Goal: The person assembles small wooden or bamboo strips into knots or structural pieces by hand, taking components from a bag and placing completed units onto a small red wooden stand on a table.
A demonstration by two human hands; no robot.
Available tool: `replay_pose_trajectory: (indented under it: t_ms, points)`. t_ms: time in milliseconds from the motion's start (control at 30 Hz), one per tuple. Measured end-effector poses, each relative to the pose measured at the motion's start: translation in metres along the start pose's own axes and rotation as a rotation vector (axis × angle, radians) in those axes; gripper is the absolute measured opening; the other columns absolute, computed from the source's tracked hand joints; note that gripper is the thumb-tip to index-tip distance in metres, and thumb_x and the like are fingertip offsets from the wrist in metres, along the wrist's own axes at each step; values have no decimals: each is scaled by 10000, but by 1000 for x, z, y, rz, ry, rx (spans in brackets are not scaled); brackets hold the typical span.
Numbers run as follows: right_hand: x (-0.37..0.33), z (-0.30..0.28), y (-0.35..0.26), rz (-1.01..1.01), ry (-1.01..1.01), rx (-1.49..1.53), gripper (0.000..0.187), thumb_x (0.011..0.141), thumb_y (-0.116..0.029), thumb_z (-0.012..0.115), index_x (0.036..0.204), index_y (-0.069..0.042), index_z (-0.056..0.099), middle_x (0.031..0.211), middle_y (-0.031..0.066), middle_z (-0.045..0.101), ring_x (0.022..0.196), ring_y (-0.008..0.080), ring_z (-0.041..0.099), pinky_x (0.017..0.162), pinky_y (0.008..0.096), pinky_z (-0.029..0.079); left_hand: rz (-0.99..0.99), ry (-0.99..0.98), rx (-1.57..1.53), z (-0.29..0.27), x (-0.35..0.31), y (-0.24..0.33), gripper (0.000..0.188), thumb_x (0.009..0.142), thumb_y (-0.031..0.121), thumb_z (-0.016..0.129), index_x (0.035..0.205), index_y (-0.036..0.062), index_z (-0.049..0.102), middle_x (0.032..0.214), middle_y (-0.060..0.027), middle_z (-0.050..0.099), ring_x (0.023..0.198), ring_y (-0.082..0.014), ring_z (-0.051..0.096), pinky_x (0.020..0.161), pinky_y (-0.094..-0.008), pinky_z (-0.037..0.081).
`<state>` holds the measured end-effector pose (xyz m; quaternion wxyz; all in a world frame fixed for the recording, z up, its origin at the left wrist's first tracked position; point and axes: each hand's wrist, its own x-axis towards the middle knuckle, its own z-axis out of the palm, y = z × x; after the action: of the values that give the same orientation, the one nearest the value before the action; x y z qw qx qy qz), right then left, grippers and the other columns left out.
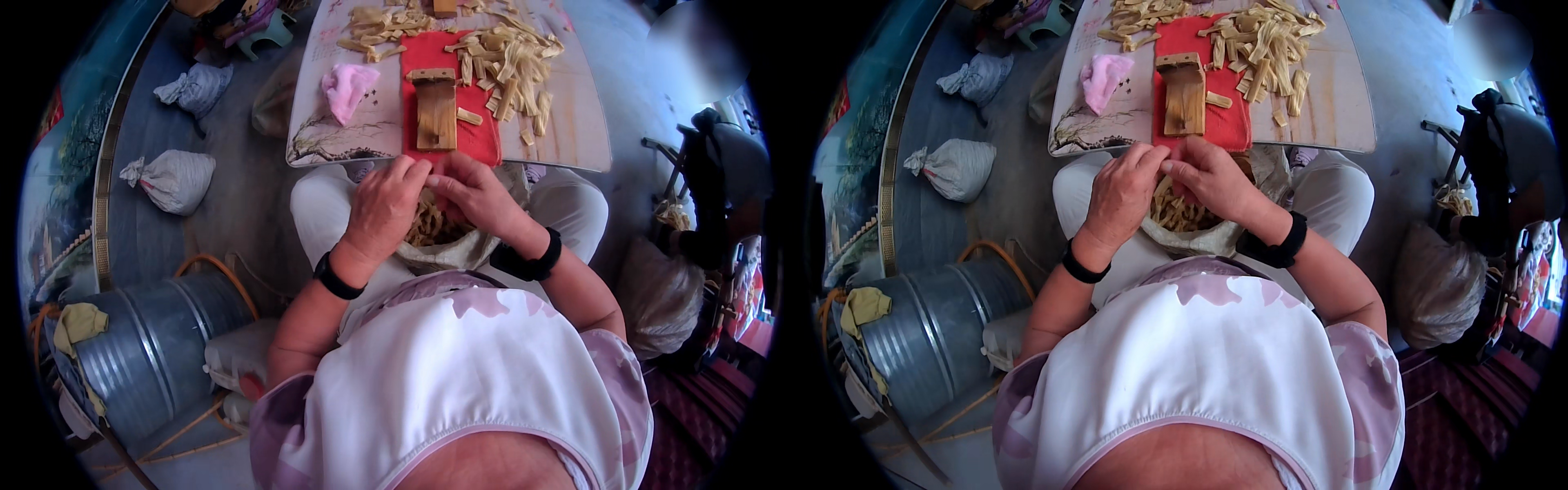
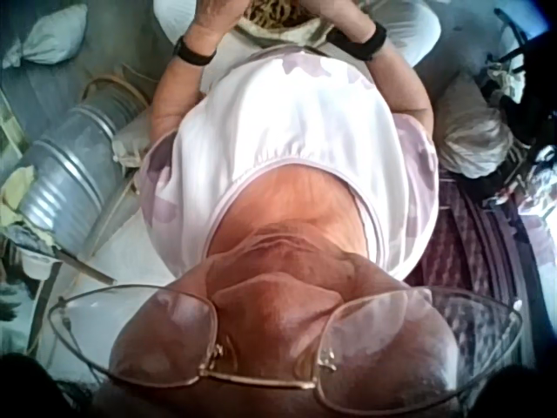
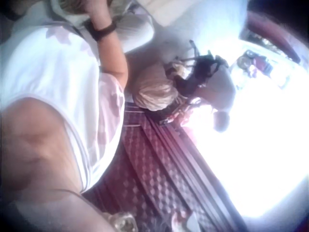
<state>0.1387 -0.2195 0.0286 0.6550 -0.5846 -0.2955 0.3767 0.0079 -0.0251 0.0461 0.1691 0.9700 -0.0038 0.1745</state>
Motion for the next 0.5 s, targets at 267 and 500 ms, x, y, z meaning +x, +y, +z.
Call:
replay_pose_trajectory:
  t_ms: [267,500]
  points:
    - [4,10,-17,-179,35,-455,275,1207,-246,779,1195,28,783,962,258,762,890,475,742,832,524,605,137,104,73,36,12,-73,129,1080,225,829,1168,179,746,1052,-52,701,960,-310,792,813,-479,622]
    - [36,-39,-1,-167,231,-391,324,1205,-268,820,1163,53,838,814,116,698,771,180,639,754,423,579,-302,-75,-1132,55,39,-75,202,1269,230,710,1410,86,705,935,31,619,782,-117,618,774,-344,584]
